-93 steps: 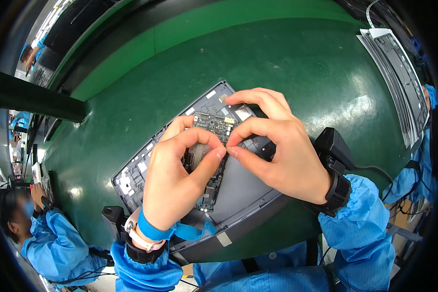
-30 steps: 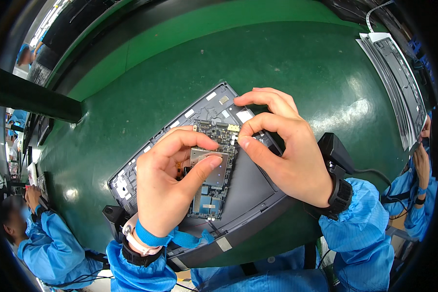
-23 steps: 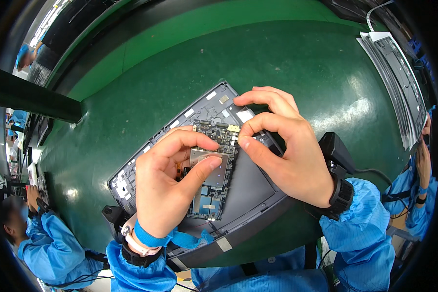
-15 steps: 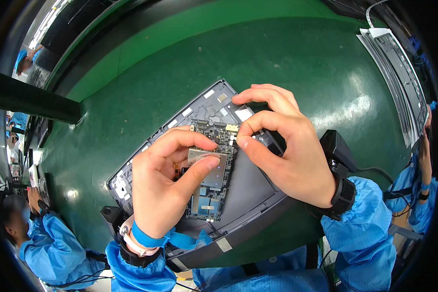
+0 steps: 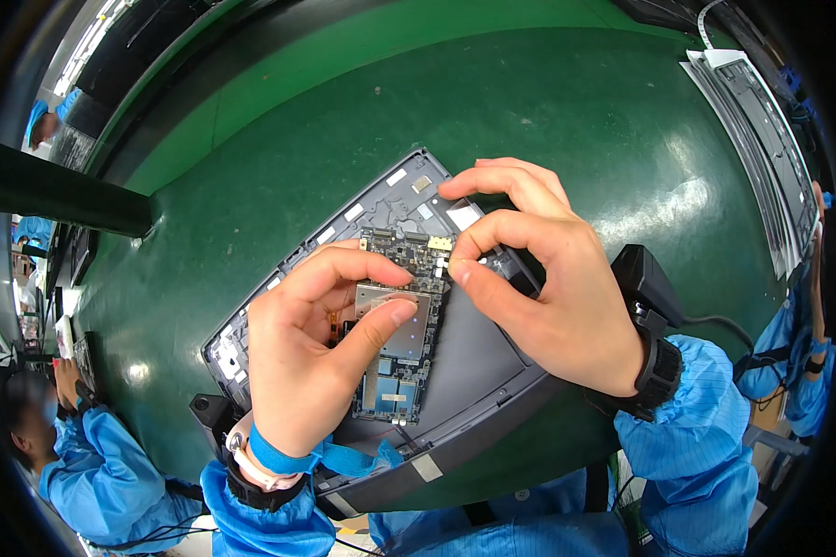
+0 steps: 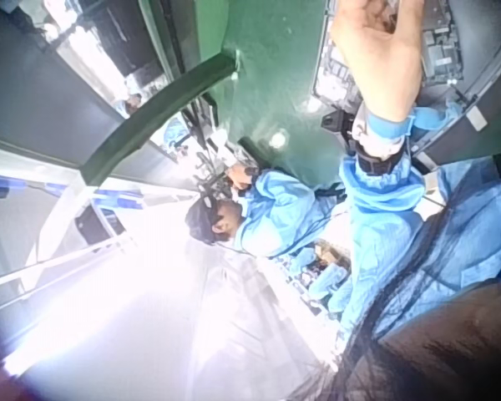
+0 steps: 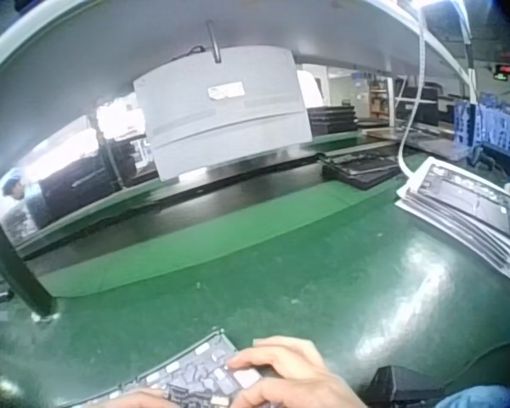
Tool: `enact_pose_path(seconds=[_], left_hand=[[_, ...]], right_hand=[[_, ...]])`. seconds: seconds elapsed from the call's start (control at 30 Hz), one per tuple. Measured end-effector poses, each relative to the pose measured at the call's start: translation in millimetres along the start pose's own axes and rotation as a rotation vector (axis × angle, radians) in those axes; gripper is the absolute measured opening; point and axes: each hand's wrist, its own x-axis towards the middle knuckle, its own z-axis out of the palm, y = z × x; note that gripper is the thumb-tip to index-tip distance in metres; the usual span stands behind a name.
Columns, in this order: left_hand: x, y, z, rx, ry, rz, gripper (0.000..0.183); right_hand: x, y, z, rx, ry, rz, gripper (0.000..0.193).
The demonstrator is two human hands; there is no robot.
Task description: Connecting a motherboard component inside an electronic device chassis on an assembly line.
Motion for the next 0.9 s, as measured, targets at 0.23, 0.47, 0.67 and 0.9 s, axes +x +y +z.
enact_pose_path(seconds=[0.23, 0.47, 0.67, 0.9], left_hand=[[0.1, -0.6, -4.3, -0.020, -0.025, -0.001, 0.020], [0.6, 2.2, -2.7, -0.002, -0.022, -0.007, 0.022], [0.9, -0.4, -5.7, -0.068, -0.024, -0.032, 0.021], [0.8, -1.8, -8.3, -0.077, -0.039, 0.012, 0.020]], right_hand=[[1.0, 0.0, 0.7, 0.045, -0.006, 0.020, 0.004], [0.6, -2.2, -0.8, 0.029, -0.025, 0.032, 0.003], [0.8, -1.0, 1.2, 0.050, -0.016, 0.037, 0.003], [1.8, -3.7, 1.2, 0.051, -0.018, 0.023, 0.003]])
